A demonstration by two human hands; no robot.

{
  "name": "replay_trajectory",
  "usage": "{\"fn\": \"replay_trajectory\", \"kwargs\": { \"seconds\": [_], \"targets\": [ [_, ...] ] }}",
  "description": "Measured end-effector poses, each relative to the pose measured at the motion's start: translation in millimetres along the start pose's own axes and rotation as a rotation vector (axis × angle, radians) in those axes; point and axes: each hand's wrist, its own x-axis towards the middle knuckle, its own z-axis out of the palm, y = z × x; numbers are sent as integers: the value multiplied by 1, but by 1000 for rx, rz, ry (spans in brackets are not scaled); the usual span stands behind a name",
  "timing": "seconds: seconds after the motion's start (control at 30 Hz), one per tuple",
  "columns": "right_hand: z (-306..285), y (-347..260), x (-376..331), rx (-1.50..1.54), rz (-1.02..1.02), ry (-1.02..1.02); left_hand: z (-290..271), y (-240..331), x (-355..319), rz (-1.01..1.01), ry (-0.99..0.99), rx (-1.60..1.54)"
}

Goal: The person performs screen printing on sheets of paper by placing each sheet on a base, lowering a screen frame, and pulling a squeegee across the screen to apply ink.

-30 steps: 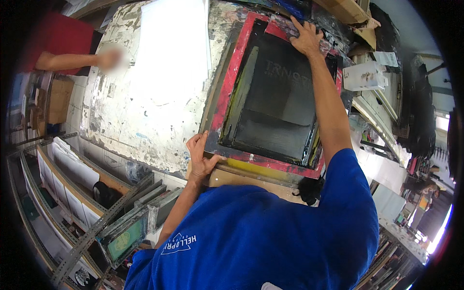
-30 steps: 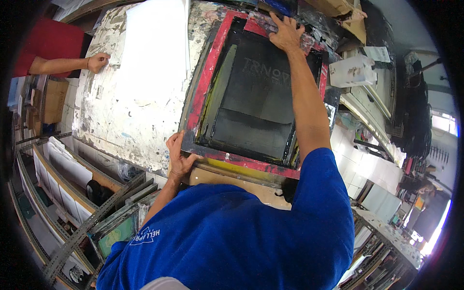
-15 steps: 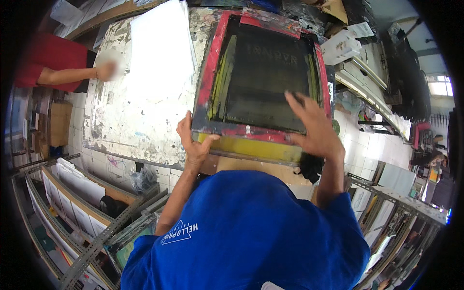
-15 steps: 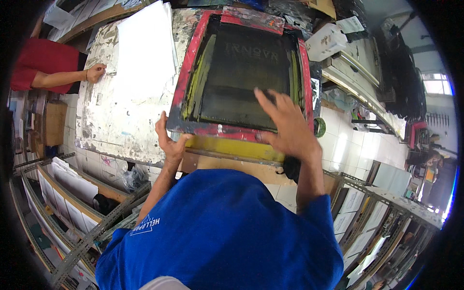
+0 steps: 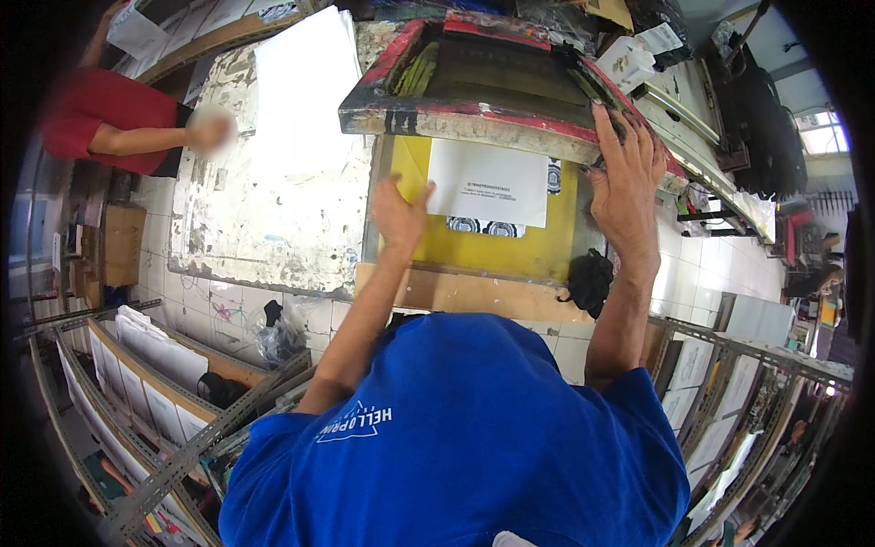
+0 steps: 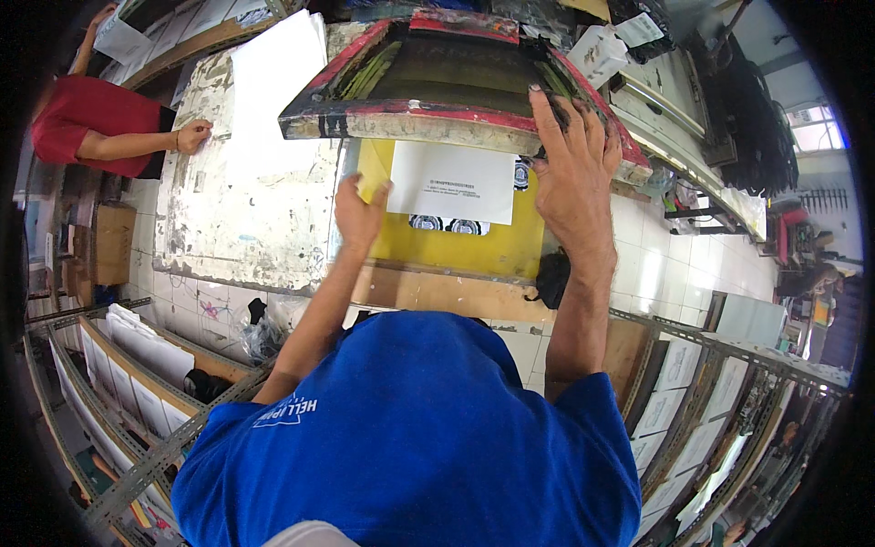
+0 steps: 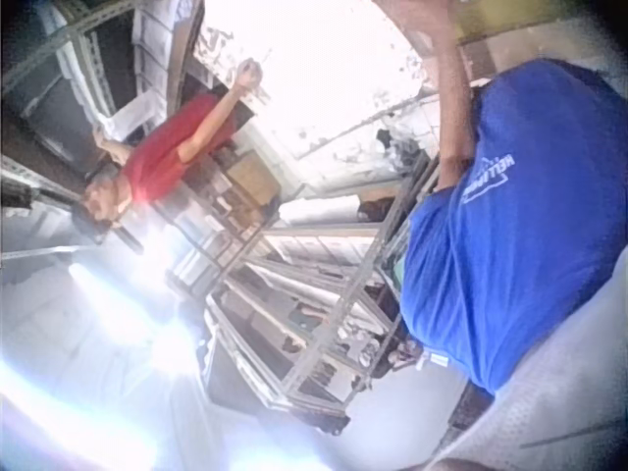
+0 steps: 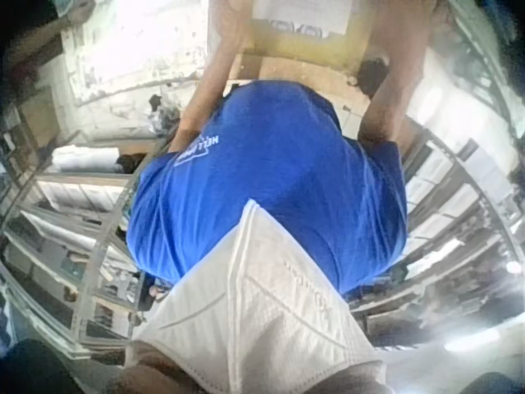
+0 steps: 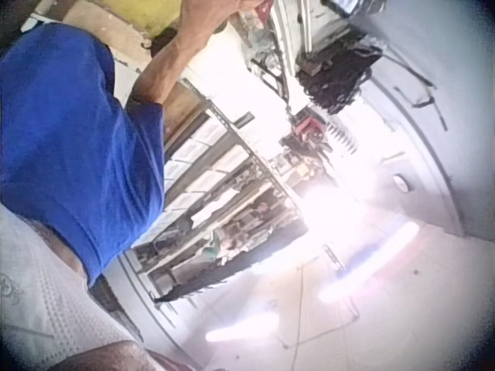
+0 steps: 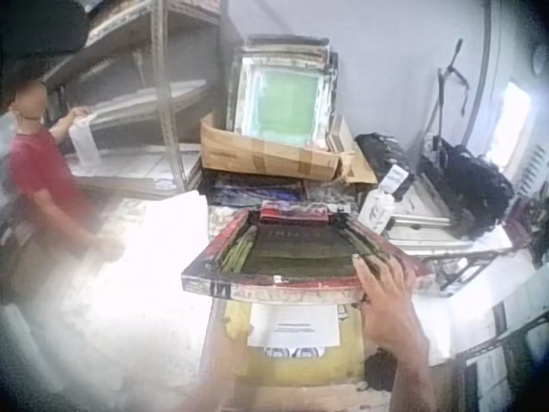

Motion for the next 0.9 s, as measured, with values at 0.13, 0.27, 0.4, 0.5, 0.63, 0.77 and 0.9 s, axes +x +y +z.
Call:
{"fn": "replay_trajectory", "kwargs": {
  "seconds": [0.13, 0.27, 0.4, 0.5, 0.63, 0.77, 0.9],
  "targets": [
    [-3, 3, 4, 26, 9, -1, 24, 2, -40, 163, 48, 309],
    [-9, 6, 13, 64, -10, 11, 44, 0, -43, 169, 6, 234],
    [-13, 6, 16, 89, -2, -2, 46, 18, -39, -112, -64, -257],
    [-13, 9, 19, 98, -21, 3, 35, 42, -34, -128, -92, -403],
    [-14, 12, 23, 92, -33, 10, 11, 70, -9, 29, -49, -404],
    [-16, 15, 24, 80, -30, 10, -20, 64, 32, 13, -79, -506],
    [-18, 14, 27, 86, -25, -10, -70, 24, 74, -16, -171, -520]
  ]
}}
